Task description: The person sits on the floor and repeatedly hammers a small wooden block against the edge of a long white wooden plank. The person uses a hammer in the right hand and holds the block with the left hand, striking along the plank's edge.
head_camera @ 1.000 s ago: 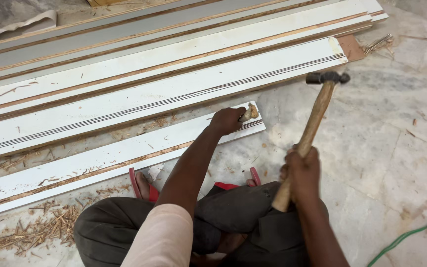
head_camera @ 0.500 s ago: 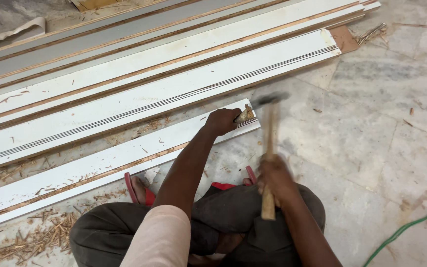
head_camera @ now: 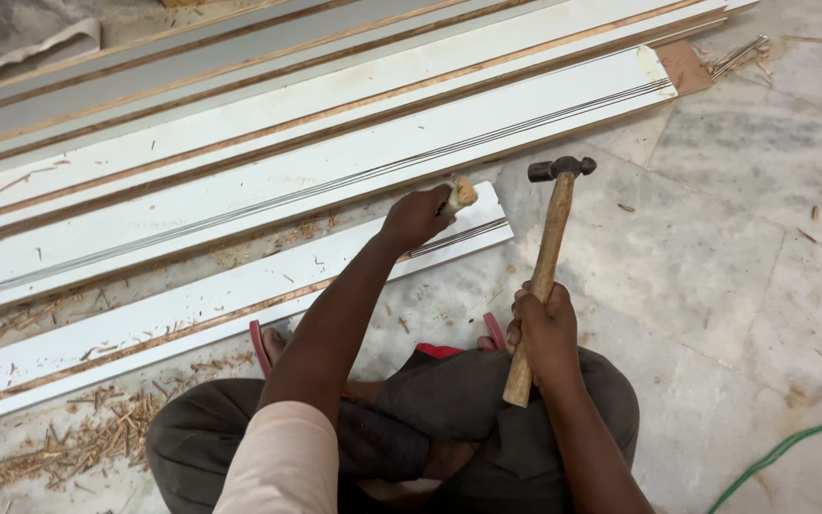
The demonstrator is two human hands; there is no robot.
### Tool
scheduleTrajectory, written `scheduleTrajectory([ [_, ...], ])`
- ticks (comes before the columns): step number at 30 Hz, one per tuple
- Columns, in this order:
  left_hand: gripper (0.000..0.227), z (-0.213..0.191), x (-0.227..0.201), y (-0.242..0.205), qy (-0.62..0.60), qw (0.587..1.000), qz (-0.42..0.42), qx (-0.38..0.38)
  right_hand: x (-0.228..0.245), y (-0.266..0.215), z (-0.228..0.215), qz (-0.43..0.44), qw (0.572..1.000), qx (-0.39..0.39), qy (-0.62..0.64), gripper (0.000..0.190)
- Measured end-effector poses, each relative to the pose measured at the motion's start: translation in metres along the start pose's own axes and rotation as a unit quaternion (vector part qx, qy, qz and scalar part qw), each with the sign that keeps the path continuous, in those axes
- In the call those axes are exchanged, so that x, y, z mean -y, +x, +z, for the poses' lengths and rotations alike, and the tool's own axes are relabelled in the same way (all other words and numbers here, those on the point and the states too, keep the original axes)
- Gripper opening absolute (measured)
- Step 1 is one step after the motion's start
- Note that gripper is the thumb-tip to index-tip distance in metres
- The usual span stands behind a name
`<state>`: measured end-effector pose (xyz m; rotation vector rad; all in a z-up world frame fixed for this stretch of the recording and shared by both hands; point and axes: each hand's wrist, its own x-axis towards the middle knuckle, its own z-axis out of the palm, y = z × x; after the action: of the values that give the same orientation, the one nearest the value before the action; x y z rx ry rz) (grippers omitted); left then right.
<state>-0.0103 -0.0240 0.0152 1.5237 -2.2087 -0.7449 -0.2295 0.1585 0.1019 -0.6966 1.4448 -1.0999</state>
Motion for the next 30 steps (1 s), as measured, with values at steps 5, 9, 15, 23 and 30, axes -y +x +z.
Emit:
scheduleTrajectory([
  [5, 0.03, 0.0, -0.016, -0.007, -0.03, 0.999, 0.012, -0.03, 0.003, -0.004, 0.005, 0.033, 0.999, 0.026, -0.028, 0.021],
  [9, 0.03, 0.002, -0.015, -0.011, -0.039, 0.999, 0.011, -0.035, 0.006, -0.009, 0.011, 0.033, 0.998, 0.044, -0.007, 0.021],
  [15, 0.04, 0.003, -0.018, -0.019, -0.04, 0.997, 0.001, -0.066, 0.005, -0.009, 0.01, 0.029, 0.999, 0.034, -0.022, 0.02],
  [23, 0.04, 0.003, -0.01, -0.03, -0.07, 0.993, -0.022, -0.088, -0.004, -0.005, 0.007, -0.005, 0.997, 0.033, -0.067, 0.025],
  [30, 0.042, 0.012, -0.004, -0.03, -0.077, 0.99, -0.029, -0.115, 0.0, -0.012, 0.009, -0.001, 0.997, 0.029, -0.075, 0.027],
])
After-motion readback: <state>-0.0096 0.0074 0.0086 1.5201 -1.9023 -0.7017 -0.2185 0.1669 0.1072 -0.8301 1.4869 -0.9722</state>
